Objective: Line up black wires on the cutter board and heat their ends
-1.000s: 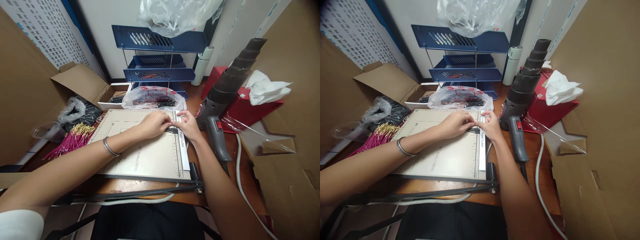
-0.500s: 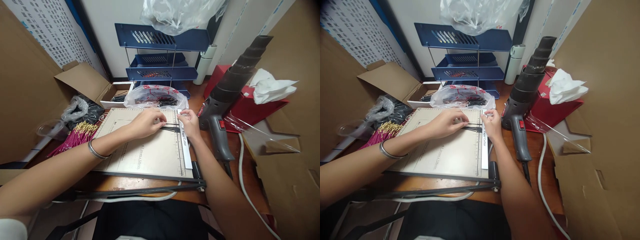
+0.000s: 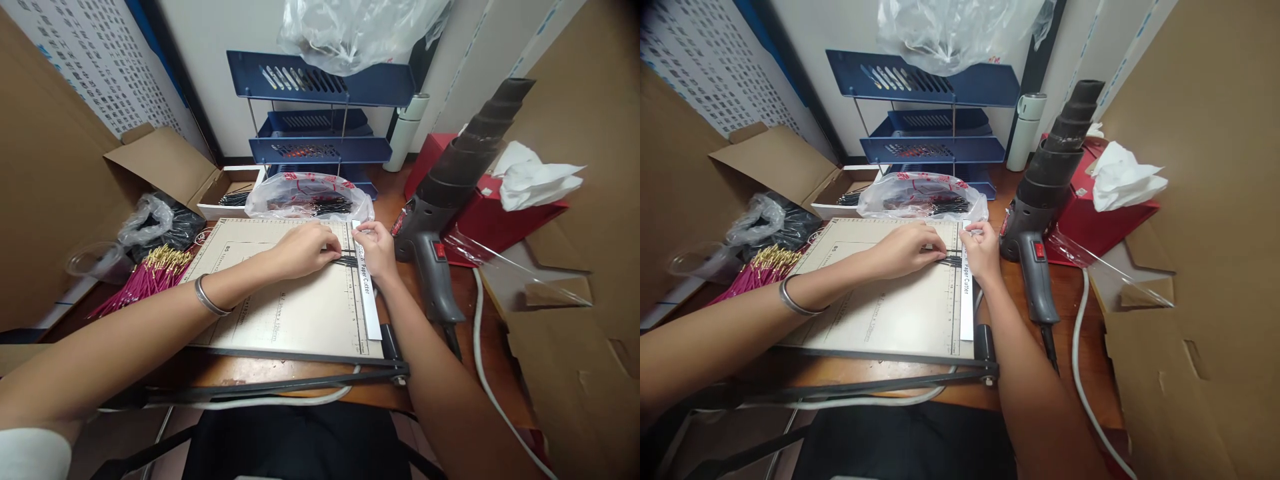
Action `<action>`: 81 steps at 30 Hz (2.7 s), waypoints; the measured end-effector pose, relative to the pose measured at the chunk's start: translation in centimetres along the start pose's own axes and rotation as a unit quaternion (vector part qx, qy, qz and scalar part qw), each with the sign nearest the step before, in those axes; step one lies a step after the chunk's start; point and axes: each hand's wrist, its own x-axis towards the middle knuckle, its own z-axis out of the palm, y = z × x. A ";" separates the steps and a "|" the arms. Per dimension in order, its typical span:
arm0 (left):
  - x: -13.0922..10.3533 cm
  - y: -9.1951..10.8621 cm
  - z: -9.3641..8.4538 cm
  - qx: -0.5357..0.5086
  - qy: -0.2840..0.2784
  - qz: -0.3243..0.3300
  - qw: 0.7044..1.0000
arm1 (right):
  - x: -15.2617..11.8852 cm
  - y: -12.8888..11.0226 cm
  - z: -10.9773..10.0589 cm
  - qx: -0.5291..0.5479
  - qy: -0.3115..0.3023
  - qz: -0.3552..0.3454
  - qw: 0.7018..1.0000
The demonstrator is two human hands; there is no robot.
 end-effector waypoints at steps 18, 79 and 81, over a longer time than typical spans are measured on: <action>0.0 0.4 0.4 -0.015 0.019 0.013 1.000 | -0.1 -0.7 0.2 -0.002 0.010 0.004 1.000; -2.4 1.8 1.7 0.022 0.040 -0.023 0.999 | 0.1 0.1 0.1 -0.001 -0.010 0.003 1.000; -2.4 1.8 1.7 0.015 0.043 -0.023 0.999 | 0.2 0.1 0.1 0.000 -0.012 0.006 1.000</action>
